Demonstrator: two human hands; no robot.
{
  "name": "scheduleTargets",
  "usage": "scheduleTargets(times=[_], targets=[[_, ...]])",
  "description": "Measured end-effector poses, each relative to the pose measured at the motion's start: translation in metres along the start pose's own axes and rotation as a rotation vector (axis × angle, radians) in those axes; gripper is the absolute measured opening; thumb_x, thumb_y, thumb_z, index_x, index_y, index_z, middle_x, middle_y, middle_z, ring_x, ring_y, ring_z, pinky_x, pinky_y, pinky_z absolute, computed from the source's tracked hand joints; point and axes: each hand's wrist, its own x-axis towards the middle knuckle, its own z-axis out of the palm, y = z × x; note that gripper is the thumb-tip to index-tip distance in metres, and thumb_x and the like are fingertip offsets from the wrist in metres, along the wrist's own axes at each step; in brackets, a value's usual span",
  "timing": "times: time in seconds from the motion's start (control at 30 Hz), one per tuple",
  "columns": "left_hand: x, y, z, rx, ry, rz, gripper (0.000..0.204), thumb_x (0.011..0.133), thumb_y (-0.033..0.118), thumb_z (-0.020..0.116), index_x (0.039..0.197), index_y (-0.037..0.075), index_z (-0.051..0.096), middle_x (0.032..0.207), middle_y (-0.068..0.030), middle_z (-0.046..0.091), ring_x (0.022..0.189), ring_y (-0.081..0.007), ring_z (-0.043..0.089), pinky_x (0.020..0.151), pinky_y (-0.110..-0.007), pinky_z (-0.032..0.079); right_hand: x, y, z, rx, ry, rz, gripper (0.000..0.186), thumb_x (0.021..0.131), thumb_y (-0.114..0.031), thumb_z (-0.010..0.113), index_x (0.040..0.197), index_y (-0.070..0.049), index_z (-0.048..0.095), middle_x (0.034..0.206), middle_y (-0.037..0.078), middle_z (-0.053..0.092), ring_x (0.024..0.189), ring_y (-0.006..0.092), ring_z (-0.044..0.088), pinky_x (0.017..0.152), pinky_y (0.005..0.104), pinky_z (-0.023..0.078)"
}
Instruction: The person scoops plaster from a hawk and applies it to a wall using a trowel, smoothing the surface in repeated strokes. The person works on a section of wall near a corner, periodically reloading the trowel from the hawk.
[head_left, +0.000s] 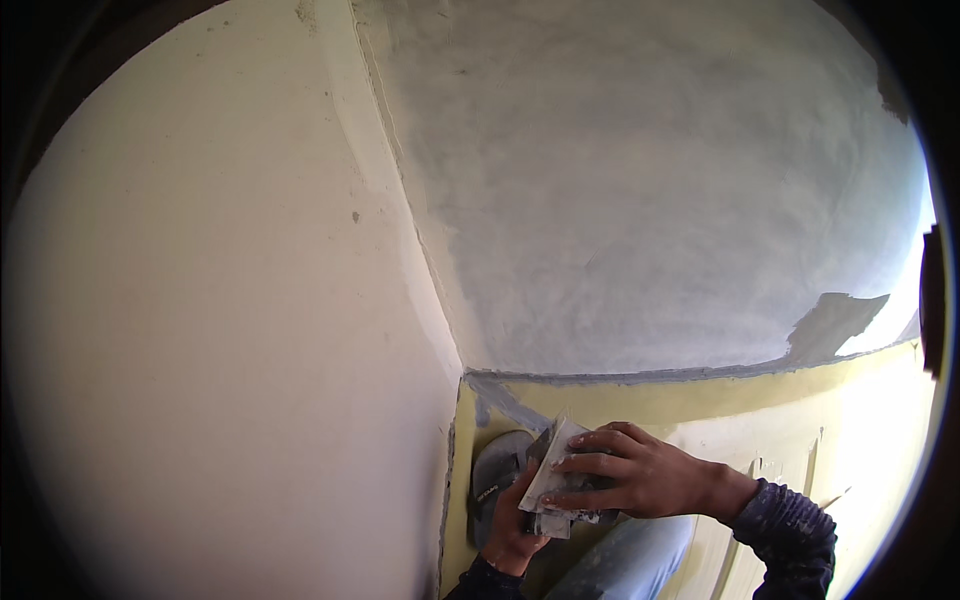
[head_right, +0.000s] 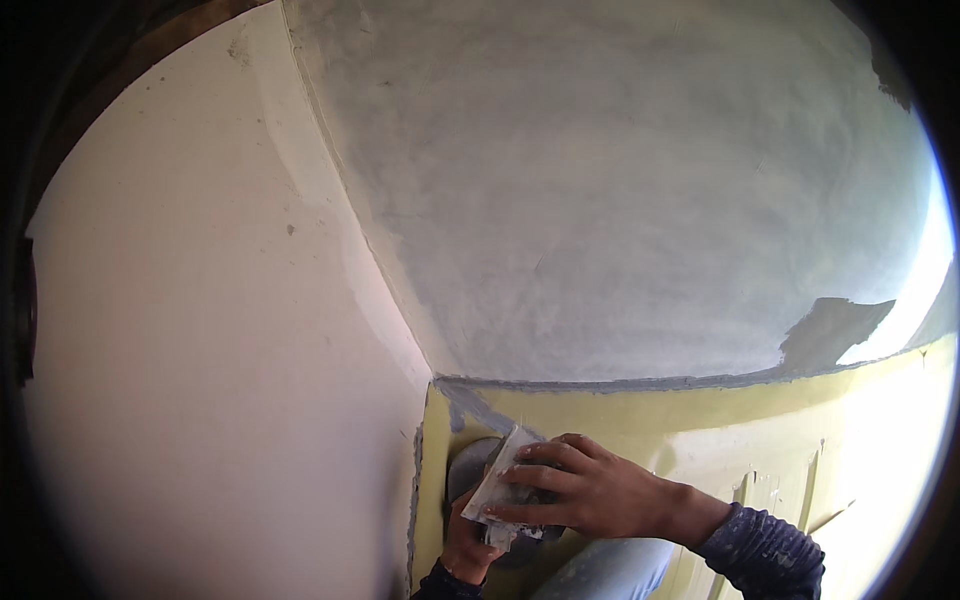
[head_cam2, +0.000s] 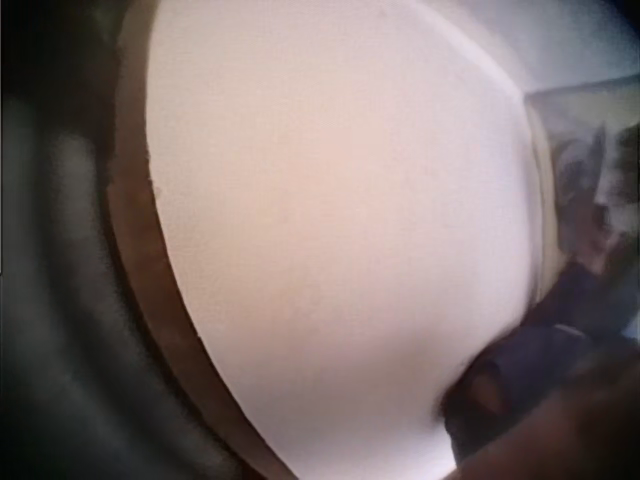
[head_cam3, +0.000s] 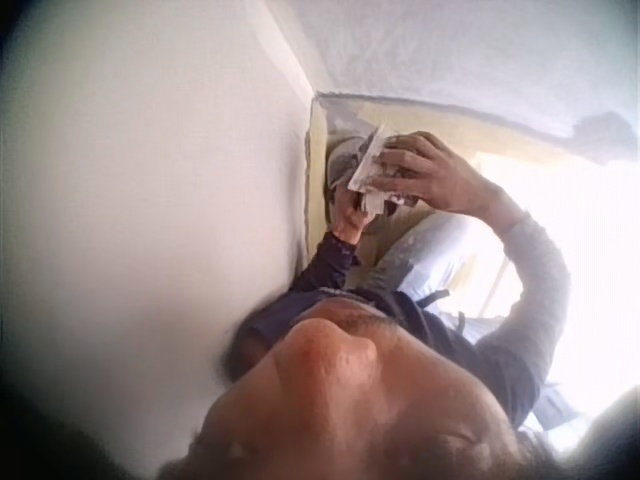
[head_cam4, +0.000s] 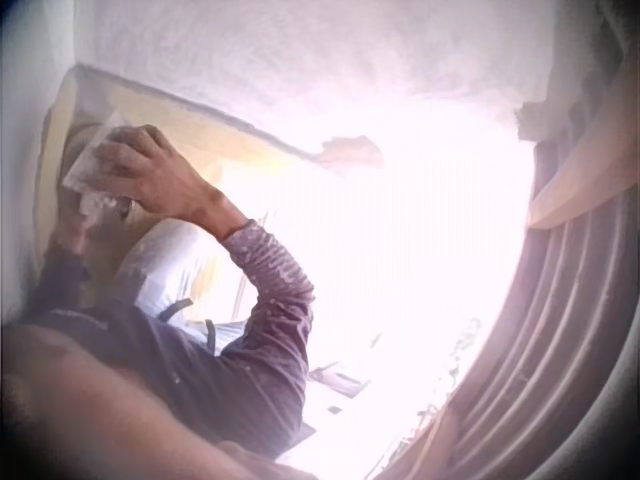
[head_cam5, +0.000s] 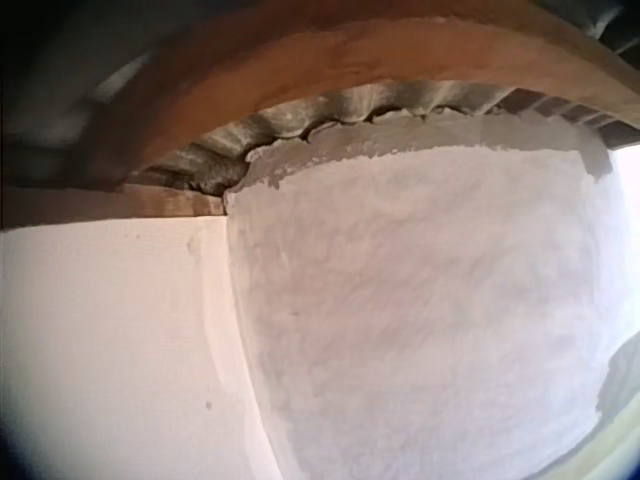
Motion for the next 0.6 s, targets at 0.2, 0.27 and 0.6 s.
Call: scheduleTargets(times=[0.2, 0.27, 0.6], targets=[[0.002, 0.007, 0.036, 0.380, 0.342, 0.222, 0.043, 0.105, 0.031, 0.053, 0.139, 0.005, 0.048, 0.125, -0.0122, 0.063, 0.108, -0.0233, 0.067, 0.089, -0.039, 0.059, -0.025, 0.007, -0.026, -0.371, -0.007, 0.217, 0.060, 0.087, -0.022, 0.070, 0.142, -0.037, 0.052, 0.136, 0.001, 0.050, 0.132, 0.0240, 0.046, 0.107, 0.0428, 0.047], [0.002, 0.002, 0.043, 0.555, 0.442, 0.335, 0.043, 0.103, 0.028, 0.058, 0.137, 0.005, 0.049, 0.122, -0.0097, 0.064, 0.107, -0.0205, 0.066, 0.090, -0.037, 0.056, -0.030, 0.007, -0.044, -0.529, -0.119, 0.298, 0.055, 0.088, -0.022, 0.070, 0.140, -0.035, 0.055, 0.132, 0.001, 0.054, 0.131, 0.0242, 0.046, 0.107, 0.0436, 0.046], [0.003, -0.013, 0.057, 1.254, 0.550, 0.945, 0.038, 0.101, 0.025, 0.061, 0.124, -0.005, 0.057, 0.116, -0.0088, 0.064, 0.099, -0.0169, 0.061, 0.090, -0.032, 0.050, -0.012, -0.012, -0.026, -0.432, -0.136, 0.078, 0.048, 0.093, -0.022, 0.062, 0.139, -0.027, 0.052, 0.126, 0.002, 0.055, 0.118, 0.0206, 0.052, 0.092, 0.0380, 0.049]])
